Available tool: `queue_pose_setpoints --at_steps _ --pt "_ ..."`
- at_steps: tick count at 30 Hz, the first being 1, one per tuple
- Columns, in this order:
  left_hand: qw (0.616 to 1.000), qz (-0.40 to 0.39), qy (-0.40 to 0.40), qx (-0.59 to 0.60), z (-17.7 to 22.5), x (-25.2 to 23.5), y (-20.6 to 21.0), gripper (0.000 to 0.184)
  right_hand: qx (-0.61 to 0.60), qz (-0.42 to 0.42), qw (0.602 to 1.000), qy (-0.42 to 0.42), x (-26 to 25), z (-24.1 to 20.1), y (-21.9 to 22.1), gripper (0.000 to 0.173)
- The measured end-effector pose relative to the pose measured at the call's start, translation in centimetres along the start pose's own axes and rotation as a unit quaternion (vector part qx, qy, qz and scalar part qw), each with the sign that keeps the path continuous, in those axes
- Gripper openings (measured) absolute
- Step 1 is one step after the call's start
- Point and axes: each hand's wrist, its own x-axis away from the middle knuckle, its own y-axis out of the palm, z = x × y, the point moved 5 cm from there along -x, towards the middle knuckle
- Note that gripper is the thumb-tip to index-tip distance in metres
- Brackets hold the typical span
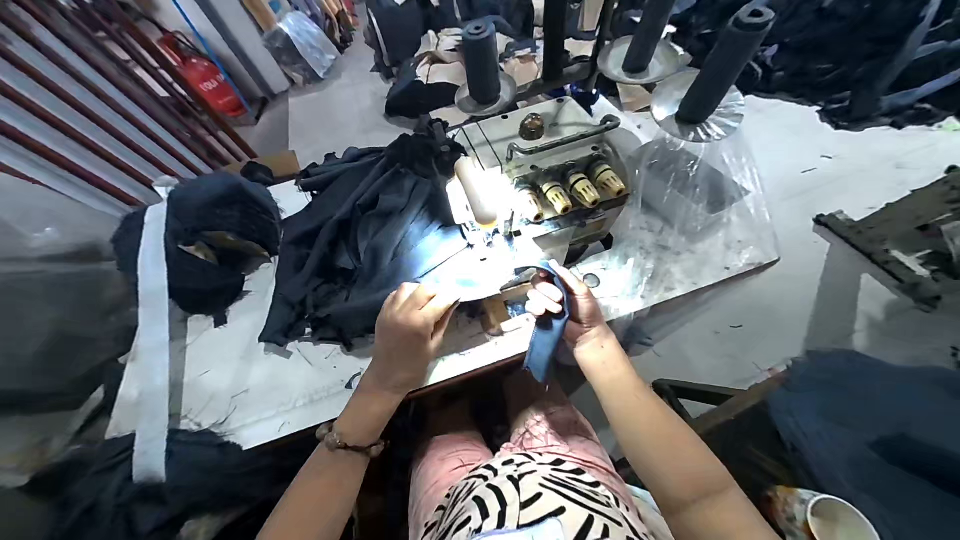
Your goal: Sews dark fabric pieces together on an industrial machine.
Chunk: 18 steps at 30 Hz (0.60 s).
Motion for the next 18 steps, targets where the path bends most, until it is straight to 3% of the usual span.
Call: queue_pose_setpoints --at_steps 3,5,8,10,12,15,18 --pt "0.992 -0.002 -0.074 0.1 0.2 -0.8 -2.5 0.018 -0.029 -0.072 0.997 0.0 0.1 0.4 1.6 0.022" --pt "0.983 -0.06 -0.113 0.133 0.3 -1.9 -4.1 0.021 -0.036 -0.11 0.993 -0.004 0.1 0.4 2.5 0.022" --pt "0.976 -0.139 -0.126 0.113 -0.9 -3.7 -3.6 0.013 -0.075 -0.079 0.994 -0.016 -0.2 0.5 2.3 0.024" --pt "0.983 -0.134 -0.104 0.07 -2.0 -4.5 -2.2 0.014 -0.091 -0.048 0.994 -0.028 -0.8 0.7 1.2 0.031" --pt "0.992 -0.111 -0.021 0.049 -2.0 -4.8 -1.3 0.016 -0.103 -0.016 0.994 -0.037 -1.3 0.7 0.4 0.035" --pt "0.987 -0.13 0.095 0.028 -0.4 -4.5 -0.4 0.034 -0.116 -0.007 0.993 -0.037 -1.4 0.5 0.2 0.037" --pt "0.988 -0.141 0.068 0.002 1.1 -3.5 0.3 0.036 -0.109 0.013 0.993 -0.049 -1.8 0.1 0.6 0.039"
